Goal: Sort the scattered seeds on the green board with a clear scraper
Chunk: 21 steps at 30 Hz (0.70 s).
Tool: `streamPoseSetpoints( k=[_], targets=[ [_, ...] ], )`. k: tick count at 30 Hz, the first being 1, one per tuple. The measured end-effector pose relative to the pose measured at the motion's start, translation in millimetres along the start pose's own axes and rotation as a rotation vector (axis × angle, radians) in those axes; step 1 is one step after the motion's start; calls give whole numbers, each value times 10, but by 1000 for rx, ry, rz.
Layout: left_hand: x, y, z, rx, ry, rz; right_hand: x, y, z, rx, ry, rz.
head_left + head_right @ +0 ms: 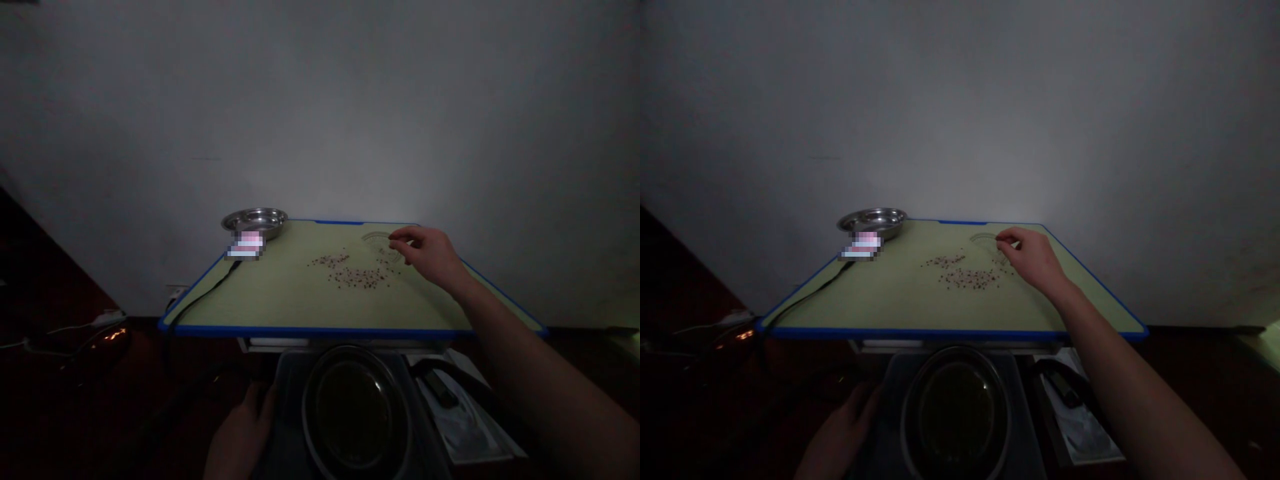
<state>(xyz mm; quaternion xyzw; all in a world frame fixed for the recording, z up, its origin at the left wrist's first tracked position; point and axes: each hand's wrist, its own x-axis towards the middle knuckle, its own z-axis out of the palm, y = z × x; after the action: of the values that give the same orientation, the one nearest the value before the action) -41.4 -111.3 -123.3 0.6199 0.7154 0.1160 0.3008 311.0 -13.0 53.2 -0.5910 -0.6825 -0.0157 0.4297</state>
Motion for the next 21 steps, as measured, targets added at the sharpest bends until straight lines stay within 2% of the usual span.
streamPoseSetpoints(
  k=[2, 4, 9, 12, 15, 18, 21],
  targets=[
    [-46, 19, -87, 4, 10, 2, -9, -8, -25, -8, -32, -3],
    [-102, 77, -209, -17, 106, 11, -29, -17, -36, -17, -84, -13],
    [-191, 398, -665, -172, 438, 308, -98, -54, 37, -63, -208, -36],
    [-113, 646, -938, -143, 596, 394, -118, -36, 85, -117, -234, -26],
    [99, 867, -1125, -97, 605, 447, -106, 43, 86, -188, -218, 1],
    [361, 1038, -1228, -1, 529, 449, -64, 107, 87, -269, -181, 36],
    [549, 1159, -1274, 132, 472, 408, 19, 52, 178, -335, -167, 39]
  ],
)
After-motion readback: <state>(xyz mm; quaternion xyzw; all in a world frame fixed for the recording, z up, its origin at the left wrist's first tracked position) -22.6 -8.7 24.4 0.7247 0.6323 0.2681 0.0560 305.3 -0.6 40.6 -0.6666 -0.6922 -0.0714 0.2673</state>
